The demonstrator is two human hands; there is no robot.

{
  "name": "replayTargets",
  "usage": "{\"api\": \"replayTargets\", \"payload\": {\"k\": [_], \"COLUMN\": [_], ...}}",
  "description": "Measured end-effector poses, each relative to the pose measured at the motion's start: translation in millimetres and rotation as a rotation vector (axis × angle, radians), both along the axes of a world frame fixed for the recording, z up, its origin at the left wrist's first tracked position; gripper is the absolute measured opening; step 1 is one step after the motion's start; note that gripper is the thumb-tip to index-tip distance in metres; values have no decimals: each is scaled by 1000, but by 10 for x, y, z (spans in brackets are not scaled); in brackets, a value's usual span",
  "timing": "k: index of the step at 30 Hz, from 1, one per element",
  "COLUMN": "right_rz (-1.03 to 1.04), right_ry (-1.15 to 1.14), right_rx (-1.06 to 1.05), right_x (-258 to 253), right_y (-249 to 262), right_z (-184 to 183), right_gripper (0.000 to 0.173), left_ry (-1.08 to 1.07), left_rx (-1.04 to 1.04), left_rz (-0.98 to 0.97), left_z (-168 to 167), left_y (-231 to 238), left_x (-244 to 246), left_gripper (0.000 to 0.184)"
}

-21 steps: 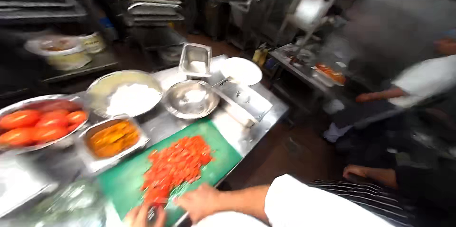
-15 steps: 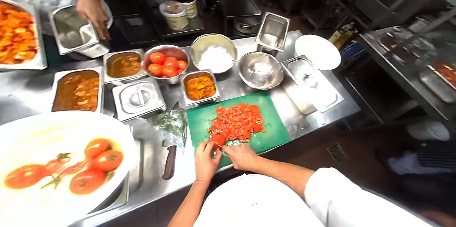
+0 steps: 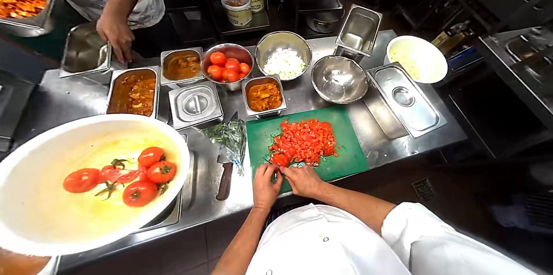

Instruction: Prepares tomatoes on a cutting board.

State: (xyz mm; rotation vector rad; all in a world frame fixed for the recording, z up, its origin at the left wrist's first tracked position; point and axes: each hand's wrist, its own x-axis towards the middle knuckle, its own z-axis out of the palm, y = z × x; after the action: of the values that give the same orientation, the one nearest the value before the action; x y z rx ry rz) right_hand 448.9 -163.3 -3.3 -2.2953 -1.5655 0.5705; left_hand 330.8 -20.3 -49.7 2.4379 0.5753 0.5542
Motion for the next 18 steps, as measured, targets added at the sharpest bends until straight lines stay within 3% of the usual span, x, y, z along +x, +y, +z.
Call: {"api": "replayTargets", "payload": {"k": [3, 6, 12, 18], "right_rz": [59, 54, -138, -32], "right_ry": [10, -34, -136, 7], "right_rx": [-86, -70, -45, -111], "right_x": [-5, 4, 77, -18], "right_y": [-283, -519, -424, -287], "right_z": [20, 50, -57, 132], "right_gripper": [43, 41, 36, 41], "left_ry": [-2, 27, 208, 238], "left_rx": [6, 37, 52, 29], "left_rz": [-5, -33, -76, -125], "left_z": [5, 8, 88, 103], "left_y": [1, 31, 109, -20], "left_x": [12, 38, 154, 2], "left_gripper": [18, 19, 20, 24]}}
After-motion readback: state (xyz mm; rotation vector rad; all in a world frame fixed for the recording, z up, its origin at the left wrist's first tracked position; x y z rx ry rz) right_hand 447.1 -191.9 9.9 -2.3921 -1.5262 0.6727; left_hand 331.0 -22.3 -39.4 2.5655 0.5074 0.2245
